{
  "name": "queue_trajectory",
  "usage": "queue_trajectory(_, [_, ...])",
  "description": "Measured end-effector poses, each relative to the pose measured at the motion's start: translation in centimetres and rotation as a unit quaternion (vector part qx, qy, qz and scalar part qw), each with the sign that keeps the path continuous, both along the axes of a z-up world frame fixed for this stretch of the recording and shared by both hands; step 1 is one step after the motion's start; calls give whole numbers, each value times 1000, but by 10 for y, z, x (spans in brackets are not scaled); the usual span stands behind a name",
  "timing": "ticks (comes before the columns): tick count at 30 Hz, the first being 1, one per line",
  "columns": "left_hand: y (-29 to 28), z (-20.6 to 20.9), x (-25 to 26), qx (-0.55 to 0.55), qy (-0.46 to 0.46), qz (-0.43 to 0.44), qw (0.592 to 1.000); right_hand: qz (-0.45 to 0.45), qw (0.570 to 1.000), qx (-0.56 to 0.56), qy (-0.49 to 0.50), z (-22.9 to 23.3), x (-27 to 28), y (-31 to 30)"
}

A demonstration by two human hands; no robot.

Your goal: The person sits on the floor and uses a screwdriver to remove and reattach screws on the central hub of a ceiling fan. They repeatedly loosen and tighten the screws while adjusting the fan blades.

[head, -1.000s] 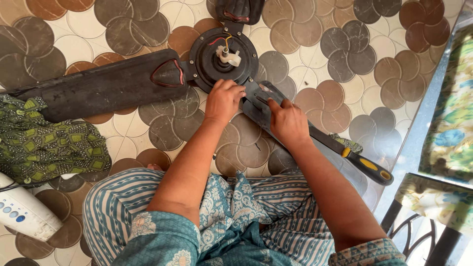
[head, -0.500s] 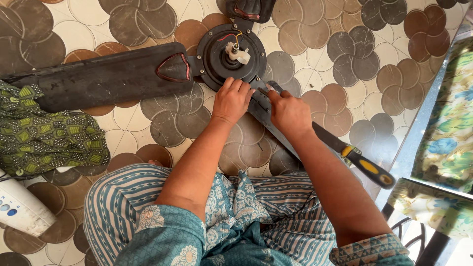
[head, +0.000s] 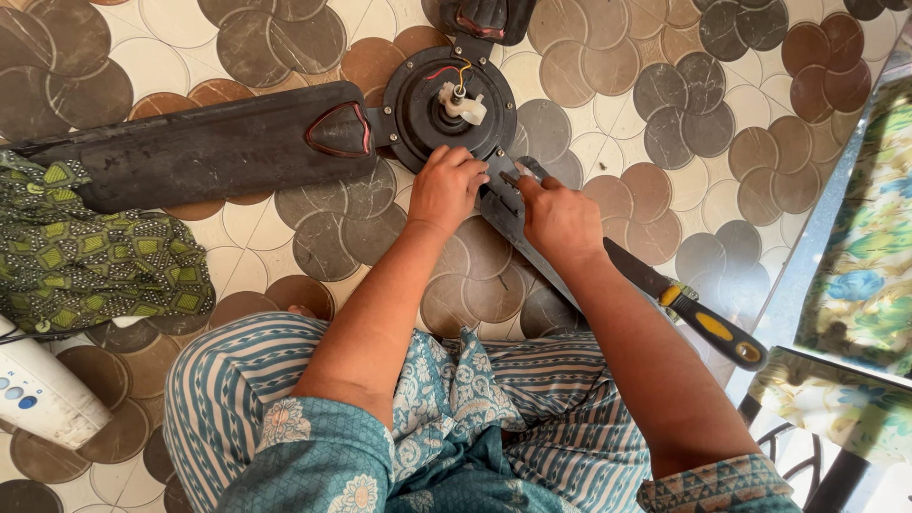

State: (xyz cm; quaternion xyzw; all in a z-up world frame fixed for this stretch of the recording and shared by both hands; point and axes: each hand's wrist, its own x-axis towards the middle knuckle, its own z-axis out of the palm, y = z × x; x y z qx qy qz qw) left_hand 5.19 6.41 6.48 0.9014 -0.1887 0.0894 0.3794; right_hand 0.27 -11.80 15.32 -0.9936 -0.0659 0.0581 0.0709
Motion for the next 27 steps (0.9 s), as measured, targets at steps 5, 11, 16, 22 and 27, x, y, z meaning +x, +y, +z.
queue_trajectory(5, [4,7,1,-18,8,-8,1000,20,1000,-2,-13,-1,4,4])
queue_trajectory(11, [2,6,5,-27,29,16,999,26,999,-37,29,3,20,6])
queue_trajectory(16, [1,6,6,-36,62,20,997,34,998,-42,28,4,22,8])
queue_trajectory(22, [0,8,6,-33,73,19,997,45,996,-57,42,2,23,15])
queue_trajectory(27, [1,7,6,-20,69,17,997,40,996,-55,56,3,26,17])
